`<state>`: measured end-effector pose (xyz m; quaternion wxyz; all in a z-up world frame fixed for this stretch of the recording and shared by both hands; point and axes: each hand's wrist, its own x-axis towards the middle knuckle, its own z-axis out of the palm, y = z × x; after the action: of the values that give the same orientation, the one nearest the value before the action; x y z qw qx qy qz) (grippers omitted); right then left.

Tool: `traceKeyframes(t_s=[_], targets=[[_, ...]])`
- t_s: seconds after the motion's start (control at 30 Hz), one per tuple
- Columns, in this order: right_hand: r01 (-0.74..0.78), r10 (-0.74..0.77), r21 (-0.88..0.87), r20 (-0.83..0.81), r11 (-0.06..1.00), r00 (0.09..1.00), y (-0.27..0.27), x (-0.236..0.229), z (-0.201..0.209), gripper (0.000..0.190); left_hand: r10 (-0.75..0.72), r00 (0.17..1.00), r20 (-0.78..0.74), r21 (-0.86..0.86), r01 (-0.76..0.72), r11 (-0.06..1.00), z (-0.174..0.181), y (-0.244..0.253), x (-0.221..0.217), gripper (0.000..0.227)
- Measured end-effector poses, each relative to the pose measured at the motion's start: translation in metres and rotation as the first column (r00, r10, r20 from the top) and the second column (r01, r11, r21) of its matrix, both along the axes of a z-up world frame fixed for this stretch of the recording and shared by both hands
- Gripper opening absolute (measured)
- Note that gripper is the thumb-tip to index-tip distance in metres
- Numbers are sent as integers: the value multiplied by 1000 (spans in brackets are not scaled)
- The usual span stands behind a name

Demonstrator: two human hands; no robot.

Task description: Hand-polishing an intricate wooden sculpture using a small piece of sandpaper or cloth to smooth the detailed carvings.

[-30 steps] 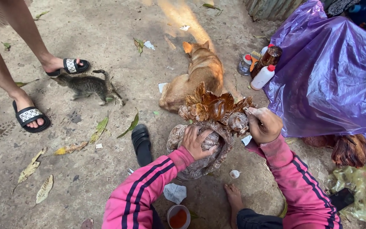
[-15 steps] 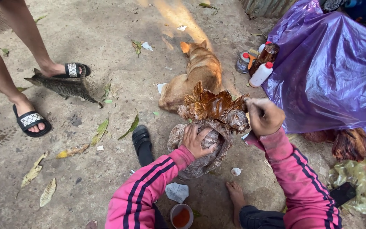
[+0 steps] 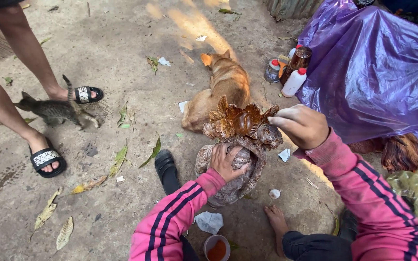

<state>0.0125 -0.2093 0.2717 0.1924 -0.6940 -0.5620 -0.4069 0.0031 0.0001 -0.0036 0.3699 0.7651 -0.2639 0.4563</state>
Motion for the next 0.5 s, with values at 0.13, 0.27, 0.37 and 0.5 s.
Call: traceKeyframes(t_s=[0.13, 0.27, 0.37, 0.5], targets=[[20, 14, -212, 157, 977, 987, 6, 3, 18, 17, 13, 1000, -5, -3, -13, 1000, -4, -3, -2, 60], [168, -99, -281, 247, 945, 964, 3, 11, 16, 23, 34, 999, -1, -9, -34, 999, -6, -2, -3, 62], [166, -103, -283, 226, 945, 969, 6, 25, 8, 27, 25, 1000, 5, -19, -25, 999, -1, -1, -1, 62], [174, -104, -270, 255, 947, 961, 10, 27, 6, 28, 62, 998, -4, 1, -62, 998, -10, -4, -1, 62]])
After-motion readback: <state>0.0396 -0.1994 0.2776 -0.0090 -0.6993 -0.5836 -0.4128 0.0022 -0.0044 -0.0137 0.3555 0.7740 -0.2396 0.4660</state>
